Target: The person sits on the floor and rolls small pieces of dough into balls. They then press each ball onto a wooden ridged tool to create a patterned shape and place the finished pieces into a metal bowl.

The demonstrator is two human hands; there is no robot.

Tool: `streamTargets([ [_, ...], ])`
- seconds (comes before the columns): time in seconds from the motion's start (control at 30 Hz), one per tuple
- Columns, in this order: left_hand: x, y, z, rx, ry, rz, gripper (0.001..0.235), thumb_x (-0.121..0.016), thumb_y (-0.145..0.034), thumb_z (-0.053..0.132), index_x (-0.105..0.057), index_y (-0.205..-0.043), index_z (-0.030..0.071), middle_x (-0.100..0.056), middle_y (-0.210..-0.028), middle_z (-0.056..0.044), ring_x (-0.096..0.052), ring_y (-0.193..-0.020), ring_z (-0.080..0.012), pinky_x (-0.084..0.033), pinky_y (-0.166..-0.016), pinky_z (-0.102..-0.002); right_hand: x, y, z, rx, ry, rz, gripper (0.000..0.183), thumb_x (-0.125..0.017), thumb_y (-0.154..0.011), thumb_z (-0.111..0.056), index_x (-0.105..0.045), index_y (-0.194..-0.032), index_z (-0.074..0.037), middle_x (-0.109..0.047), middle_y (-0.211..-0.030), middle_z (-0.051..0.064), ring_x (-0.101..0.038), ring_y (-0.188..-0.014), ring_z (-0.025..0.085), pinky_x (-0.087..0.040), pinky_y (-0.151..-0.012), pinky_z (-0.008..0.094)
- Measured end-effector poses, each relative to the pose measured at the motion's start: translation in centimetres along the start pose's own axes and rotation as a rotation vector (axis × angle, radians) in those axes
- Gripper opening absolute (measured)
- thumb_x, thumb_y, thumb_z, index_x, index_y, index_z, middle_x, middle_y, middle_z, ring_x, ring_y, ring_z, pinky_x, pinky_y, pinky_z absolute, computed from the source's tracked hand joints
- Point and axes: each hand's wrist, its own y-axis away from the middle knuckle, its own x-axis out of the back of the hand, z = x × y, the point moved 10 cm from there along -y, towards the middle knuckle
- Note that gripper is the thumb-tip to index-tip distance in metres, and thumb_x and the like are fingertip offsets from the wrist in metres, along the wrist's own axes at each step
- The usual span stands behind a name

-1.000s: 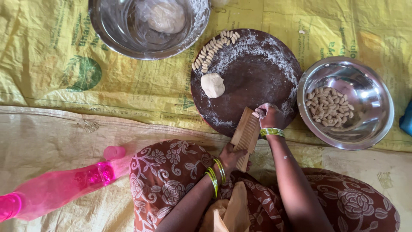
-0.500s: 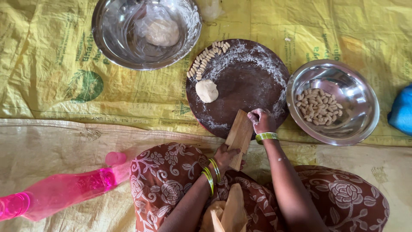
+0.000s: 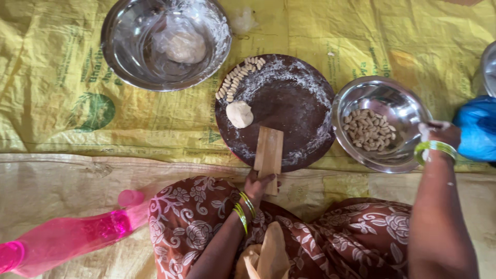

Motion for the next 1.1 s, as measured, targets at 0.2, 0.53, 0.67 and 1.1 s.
streamTargets([
  [0.2, 3.3, -3.0, -2.2, -0.135, -0.114, 0.171, 0.038, -0.072, -0.085, 0.006, -0.067, -0.122, 0.000, -0.077, -0.106, -0.010, -0.070, -0.092, -0.0188, -0.055, -0.080, -0.029, -3.3, 4.6, 11.8, -0.748, -0.232, -0.356, 0.052, -0.081, -0.094, -0.042, -0.061, -0.123, -0.004, -0.067, -0.111, 0.020, -0.064, -0.095, 0.038, -0.053, -0.093, 0.060],
  [0.53, 7.8, -4.6, -3.7, -0.121, -0.217, 0.360, 0.029, -0.077, -0.085, 0.012, -0.074, -0.109, -0.004, -0.075, -0.097, -0.014, -0.064, -0.082, -0.0212, -0.051, -0.074, -0.035, -8.8, 6.6, 13.4, -0.991, -0.625, -0.397, 0.039, -0.082, -0.089, -0.035, -0.055, -0.103, -0.009, -0.052, -0.098, 0.007, -0.052, -0.100, 0.028, -0.048, -0.091, 0.055],
  [0.67, 9.9, -4.3, -3.7, -0.072, -0.446, 0.518, 0.043, -0.079, -0.078, 0.018, -0.066, -0.114, -0.003, -0.075, -0.100, -0.018, -0.071, -0.088, -0.0287, -0.055, -0.081, -0.039, -9.3, 6.2, 12.5, -0.950, -0.567, -0.447, 0.036, -0.083, -0.088, -0.028, -0.056, -0.101, -0.008, -0.052, -0.096, 0.005, -0.050, -0.102, 0.022, -0.050, -0.090, 0.043],
  [1.1, 9.0, -3.0, -2.7, -0.100, -0.702, 0.588, 0.081, -0.074, -0.083, 0.047, -0.044, -0.141, 0.001, -0.058, -0.135, -0.028, -0.060, -0.119, -0.0371, -0.049, -0.105, -0.045, -7.5, 8.9, 0.7, -0.505, -0.261, -0.640, 0.030, -0.076, -0.080, -0.038, -0.070, -0.088, -0.010, -0.049, -0.073, 0.008, -0.044, -0.060, 0.025, -0.040, -0.056, 0.042],
])
